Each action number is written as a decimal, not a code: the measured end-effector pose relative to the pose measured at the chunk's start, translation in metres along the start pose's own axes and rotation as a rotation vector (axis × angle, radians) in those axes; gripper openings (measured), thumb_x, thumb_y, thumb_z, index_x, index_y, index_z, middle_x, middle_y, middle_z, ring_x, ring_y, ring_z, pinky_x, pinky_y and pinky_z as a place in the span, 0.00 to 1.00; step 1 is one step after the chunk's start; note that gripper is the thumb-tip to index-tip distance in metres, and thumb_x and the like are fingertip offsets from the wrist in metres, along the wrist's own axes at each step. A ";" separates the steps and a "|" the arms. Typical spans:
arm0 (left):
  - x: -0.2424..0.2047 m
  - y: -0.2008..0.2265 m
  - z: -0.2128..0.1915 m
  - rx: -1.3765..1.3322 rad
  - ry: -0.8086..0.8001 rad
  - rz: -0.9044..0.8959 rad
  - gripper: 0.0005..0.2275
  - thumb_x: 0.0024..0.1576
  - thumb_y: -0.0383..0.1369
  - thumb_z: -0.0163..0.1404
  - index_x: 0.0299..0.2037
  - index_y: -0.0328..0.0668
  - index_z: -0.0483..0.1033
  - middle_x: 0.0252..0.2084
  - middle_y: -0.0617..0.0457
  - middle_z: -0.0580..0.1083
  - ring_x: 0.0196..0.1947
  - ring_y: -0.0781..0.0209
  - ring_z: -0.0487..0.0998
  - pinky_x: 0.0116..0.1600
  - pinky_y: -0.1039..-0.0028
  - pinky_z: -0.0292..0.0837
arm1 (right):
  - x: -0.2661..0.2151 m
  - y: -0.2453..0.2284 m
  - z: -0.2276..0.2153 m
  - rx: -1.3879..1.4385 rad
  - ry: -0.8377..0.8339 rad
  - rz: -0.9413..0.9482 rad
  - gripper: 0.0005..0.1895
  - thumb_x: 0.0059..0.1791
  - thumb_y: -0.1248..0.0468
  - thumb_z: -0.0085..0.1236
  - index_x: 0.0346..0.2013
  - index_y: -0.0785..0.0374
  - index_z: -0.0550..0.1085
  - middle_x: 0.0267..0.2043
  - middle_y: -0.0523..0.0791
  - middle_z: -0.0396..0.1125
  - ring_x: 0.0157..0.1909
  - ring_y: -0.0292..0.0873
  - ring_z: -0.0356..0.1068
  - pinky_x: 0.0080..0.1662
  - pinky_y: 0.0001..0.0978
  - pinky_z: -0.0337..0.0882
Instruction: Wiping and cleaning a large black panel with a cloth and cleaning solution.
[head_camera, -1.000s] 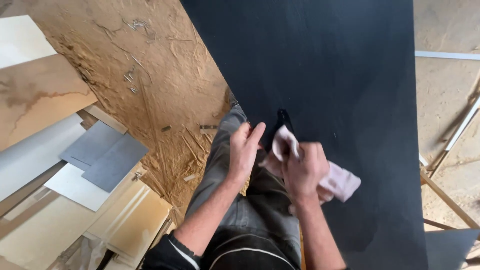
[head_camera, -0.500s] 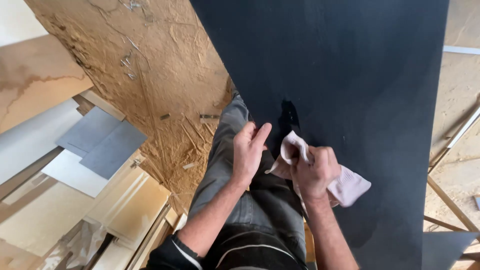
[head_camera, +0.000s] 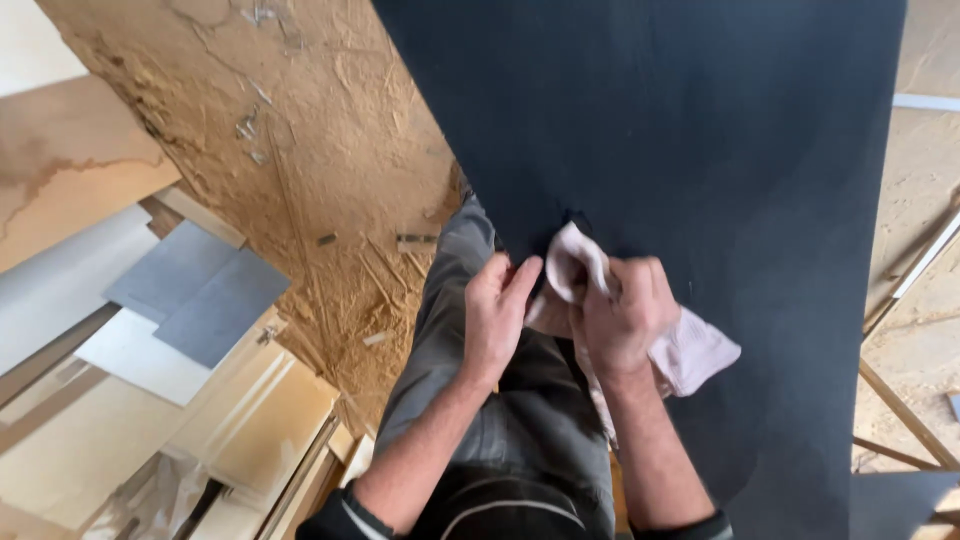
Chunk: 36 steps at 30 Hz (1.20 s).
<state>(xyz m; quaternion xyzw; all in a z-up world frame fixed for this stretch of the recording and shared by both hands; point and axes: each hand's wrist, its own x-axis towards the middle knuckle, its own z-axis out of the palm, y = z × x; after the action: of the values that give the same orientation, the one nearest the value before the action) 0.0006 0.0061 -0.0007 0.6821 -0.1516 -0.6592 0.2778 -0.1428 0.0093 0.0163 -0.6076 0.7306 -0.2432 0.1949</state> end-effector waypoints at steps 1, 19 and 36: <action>-0.001 -0.005 -0.001 -0.059 -0.008 0.021 0.10 0.62 0.32 0.53 0.30 0.38 0.70 0.27 0.65 0.69 0.28 0.79 0.66 0.31 0.83 0.67 | 0.014 -0.006 0.006 -0.004 0.015 0.001 0.08 0.45 0.77 0.64 0.31 0.65 0.73 0.30 0.49 0.66 0.31 0.51 0.68 0.34 0.42 0.67; -0.001 0.001 0.000 -0.002 0.005 0.040 0.12 0.63 0.31 0.54 0.28 0.38 0.68 0.24 0.64 0.66 0.25 0.78 0.62 0.26 0.81 0.61 | -0.009 0.008 -0.005 -0.036 0.029 -0.064 0.09 0.45 0.77 0.67 0.30 0.65 0.74 0.30 0.49 0.66 0.31 0.50 0.68 0.32 0.40 0.66; 0.005 -0.008 0.000 -0.040 0.001 0.042 0.09 0.63 0.31 0.54 0.31 0.36 0.72 0.24 0.64 0.68 0.25 0.79 0.62 0.26 0.80 0.58 | 0.036 -0.004 0.010 -0.056 0.016 -0.064 0.08 0.47 0.76 0.66 0.30 0.64 0.75 0.29 0.49 0.66 0.31 0.51 0.68 0.33 0.43 0.67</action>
<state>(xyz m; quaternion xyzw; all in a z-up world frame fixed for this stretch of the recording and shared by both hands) -0.0002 0.0091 -0.0095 0.6735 -0.1523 -0.6558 0.3053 -0.1404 -0.0280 0.0110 -0.6338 0.7188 -0.2337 0.1642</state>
